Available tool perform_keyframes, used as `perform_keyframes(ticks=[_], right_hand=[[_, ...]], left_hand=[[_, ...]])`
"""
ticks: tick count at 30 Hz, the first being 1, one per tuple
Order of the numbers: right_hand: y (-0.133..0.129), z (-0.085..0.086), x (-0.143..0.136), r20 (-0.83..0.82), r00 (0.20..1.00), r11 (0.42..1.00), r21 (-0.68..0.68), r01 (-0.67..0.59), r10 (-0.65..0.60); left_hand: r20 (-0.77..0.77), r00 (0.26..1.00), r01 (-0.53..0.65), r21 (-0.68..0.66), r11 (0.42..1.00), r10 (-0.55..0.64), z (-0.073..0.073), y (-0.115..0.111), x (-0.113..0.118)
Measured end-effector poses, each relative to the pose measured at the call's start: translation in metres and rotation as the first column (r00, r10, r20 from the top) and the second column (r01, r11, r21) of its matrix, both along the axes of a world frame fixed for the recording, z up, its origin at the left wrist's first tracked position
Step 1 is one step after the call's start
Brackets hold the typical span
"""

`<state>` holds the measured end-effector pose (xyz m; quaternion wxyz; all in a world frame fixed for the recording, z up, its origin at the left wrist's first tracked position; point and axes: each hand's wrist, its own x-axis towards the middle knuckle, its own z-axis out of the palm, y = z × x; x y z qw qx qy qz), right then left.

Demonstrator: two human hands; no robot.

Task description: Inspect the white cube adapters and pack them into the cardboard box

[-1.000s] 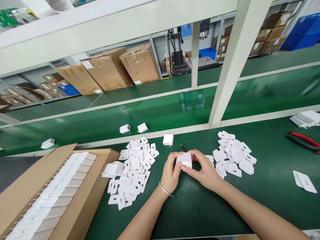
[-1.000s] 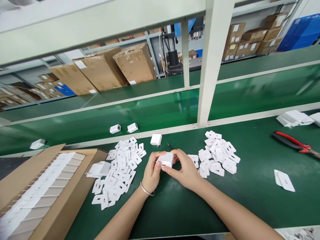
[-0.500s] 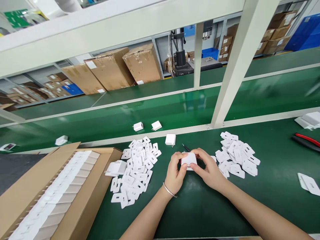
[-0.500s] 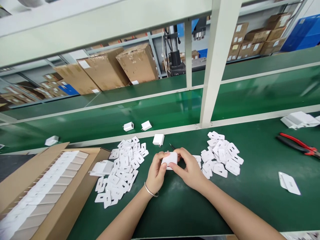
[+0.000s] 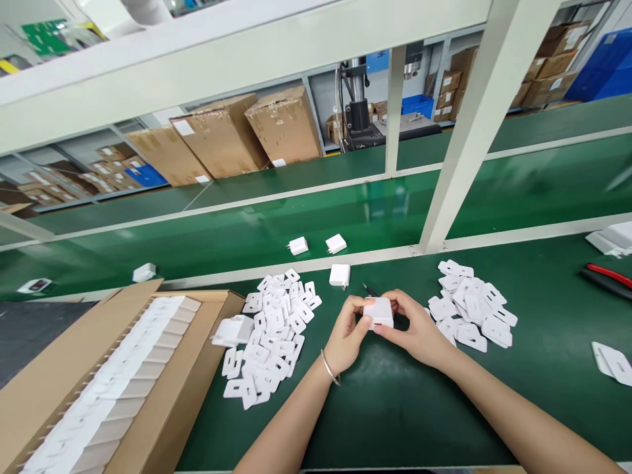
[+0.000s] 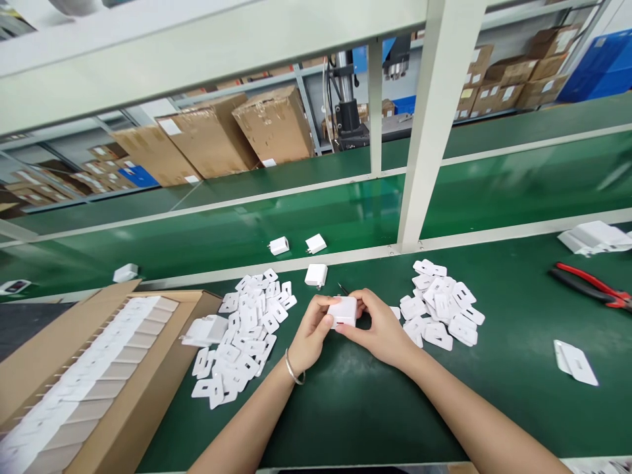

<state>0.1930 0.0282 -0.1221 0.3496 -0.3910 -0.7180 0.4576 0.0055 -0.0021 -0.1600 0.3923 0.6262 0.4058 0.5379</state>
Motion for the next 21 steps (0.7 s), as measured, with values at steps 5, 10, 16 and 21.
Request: perform_keyframes(ticks=[5,10,16,21], right_hand=[[0.0,0.001,0.0,0.005,1.0,1.0,0.011,-0.013,0.013],[0.008,-0.004,0.001,0.241,0.97,0.974,0.226,-0.032,-0.025],[0.011,-0.01,0.003,0.482,0.86,0.866,0.488,-0.105,-0.167],[0.01,-0.005,0.01,0.505,0.711,0.817,0.551,0.171,-0.49]], left_hand=[[-0.144,0.988,-0.034,0.115,0.993,0.051,-0.002,0.007,-0.008],[-0.389,0.92,-0.028,0.067,0.997,0.052,0.0,0.012,-0.017],[-0.603,0.788,-0.113,0.054,0.992,0.123,-0.004,0.015,-0.022],[-0.577,0.696,-0.4,0.183,0.898,0.427,-0.007,0.022,-0.023]])
